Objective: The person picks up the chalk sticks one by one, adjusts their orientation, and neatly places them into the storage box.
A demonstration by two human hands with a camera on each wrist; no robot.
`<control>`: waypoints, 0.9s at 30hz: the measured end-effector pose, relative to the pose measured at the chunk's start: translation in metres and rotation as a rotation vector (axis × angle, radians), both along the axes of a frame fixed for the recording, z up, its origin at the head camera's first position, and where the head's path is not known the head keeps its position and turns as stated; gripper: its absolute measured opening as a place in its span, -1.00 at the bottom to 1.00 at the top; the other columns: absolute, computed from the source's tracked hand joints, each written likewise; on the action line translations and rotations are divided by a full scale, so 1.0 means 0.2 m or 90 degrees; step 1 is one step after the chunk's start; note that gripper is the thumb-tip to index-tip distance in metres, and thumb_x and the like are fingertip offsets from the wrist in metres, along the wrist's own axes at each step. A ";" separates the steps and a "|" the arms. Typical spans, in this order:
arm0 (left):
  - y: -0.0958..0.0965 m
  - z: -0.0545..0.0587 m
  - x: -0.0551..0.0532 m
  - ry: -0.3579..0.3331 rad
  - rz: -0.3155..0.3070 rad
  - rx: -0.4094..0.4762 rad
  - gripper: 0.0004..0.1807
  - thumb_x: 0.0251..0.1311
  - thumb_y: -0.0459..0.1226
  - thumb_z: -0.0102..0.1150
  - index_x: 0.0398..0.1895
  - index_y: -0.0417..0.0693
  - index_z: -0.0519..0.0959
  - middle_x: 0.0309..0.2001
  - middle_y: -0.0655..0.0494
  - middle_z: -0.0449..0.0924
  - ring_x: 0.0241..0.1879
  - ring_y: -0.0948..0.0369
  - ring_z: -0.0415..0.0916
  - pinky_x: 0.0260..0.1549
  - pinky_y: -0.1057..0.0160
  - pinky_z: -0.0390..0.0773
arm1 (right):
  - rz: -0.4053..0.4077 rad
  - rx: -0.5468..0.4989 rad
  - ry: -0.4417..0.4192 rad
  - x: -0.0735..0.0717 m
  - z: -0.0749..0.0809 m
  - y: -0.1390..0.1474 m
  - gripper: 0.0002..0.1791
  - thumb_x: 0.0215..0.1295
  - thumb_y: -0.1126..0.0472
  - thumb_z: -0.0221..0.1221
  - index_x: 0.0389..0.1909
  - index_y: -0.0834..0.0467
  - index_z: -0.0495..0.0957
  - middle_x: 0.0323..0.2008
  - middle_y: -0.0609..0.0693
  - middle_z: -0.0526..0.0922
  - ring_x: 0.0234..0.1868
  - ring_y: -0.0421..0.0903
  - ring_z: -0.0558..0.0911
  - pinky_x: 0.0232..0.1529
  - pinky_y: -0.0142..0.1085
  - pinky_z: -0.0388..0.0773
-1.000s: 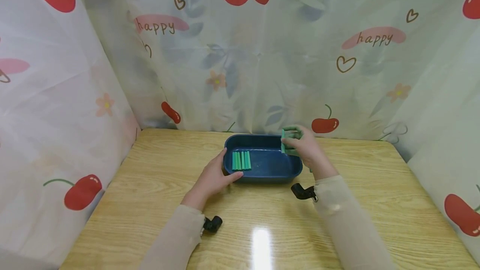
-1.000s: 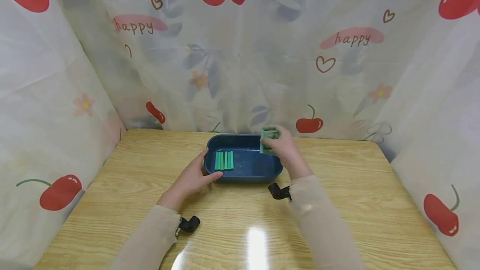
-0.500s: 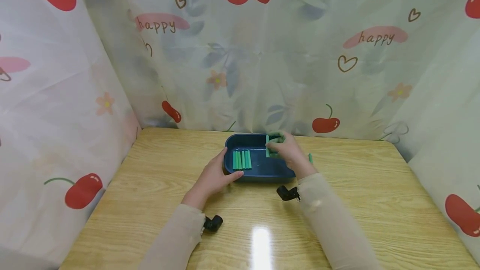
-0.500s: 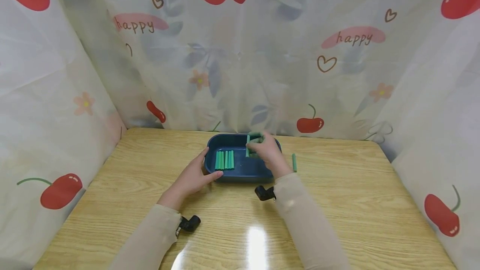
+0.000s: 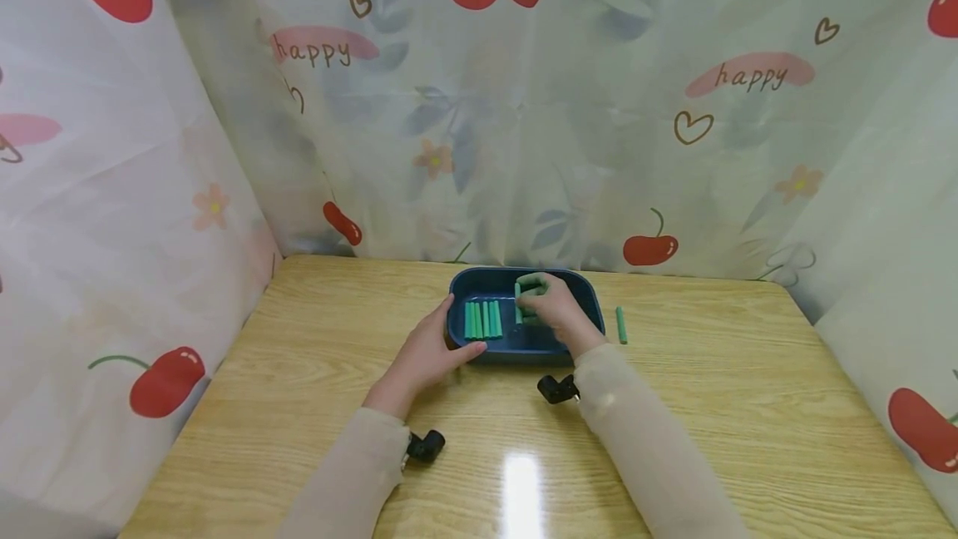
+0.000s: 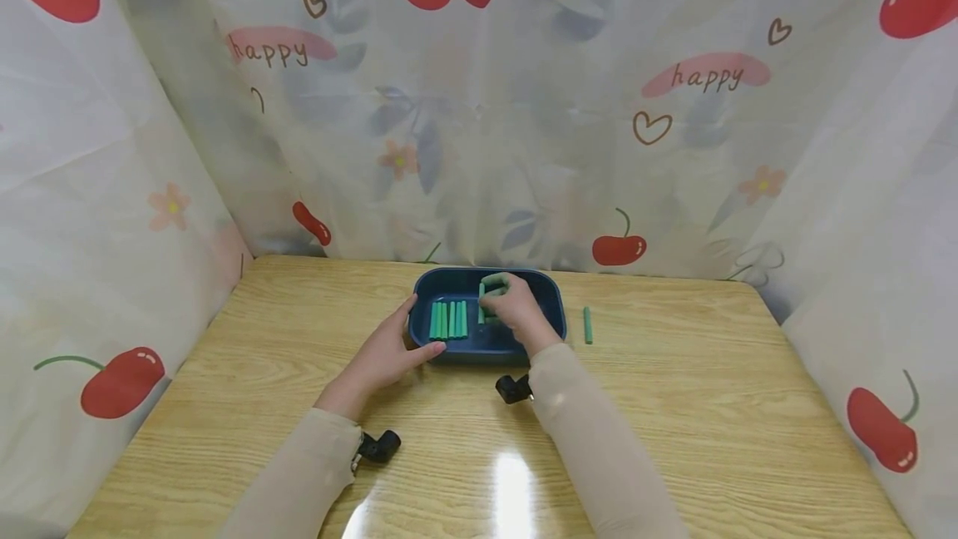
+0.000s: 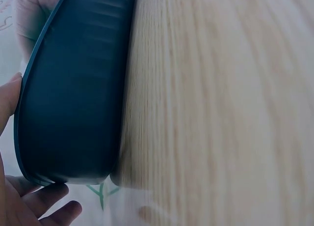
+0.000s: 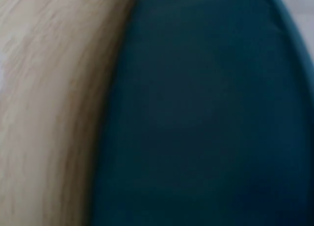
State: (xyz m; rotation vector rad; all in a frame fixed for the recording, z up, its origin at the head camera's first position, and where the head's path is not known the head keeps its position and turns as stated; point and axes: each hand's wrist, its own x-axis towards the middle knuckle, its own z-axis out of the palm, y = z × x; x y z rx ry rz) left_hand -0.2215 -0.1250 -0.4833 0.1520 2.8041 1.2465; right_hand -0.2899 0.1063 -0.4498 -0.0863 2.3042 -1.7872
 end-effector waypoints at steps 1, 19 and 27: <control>0.00 0.00 0.00 -0.001 0.000 -0.001 0.17 0.09 0.25 0.36 0.63 0.09 -0.06 0.56 0.02 0.07 0.52 0.00 0.05 0.41 -0.13 0.17 | -0.001 0.001 0.000 -0.01 -0.01 -0.01 -0.52 0.33 0.38 0.19 0.27 0.33 0.44 -0.11 0.20 0.59 -0.30 -0.09 0.63 -0.32 -0.27 0.66; 0.00 0.00 0.00 -0.007 0.002 -0.004 0.15 0.11 0.22 0.36 0.63 0.09 -0.07 0.56 0.01 0.06 0.51 0.00 0.05 0.40 -0.13 0.18 | -0.003 0.048 -0.070 -0.06 -0.09 -0.10 -0.54 0.25 0.48 0.19 0.20 0.36 0.46 -0.16 0.18 0.56 -0.37 -0.07 0.60 -0.39 -0.28 0.66; 0.00 0.01 0.01 -0.003 -0.005 -0.002 0.14 0.12 0.19 0.36 0.63 0.06 -0.06 0.56 -0.01 0.06 0.51 -0.01 0.05 0.41 -0.12 0.17 | -0.008 0.114 -0.062 -0.06 -0.12 -0.11 -0.54 0.24 0.47 0.21 0.19 0.30 0.49 -0.22 0.16 0.57 -0.38 -0.05 0.56 -0.42 -0.27 0.64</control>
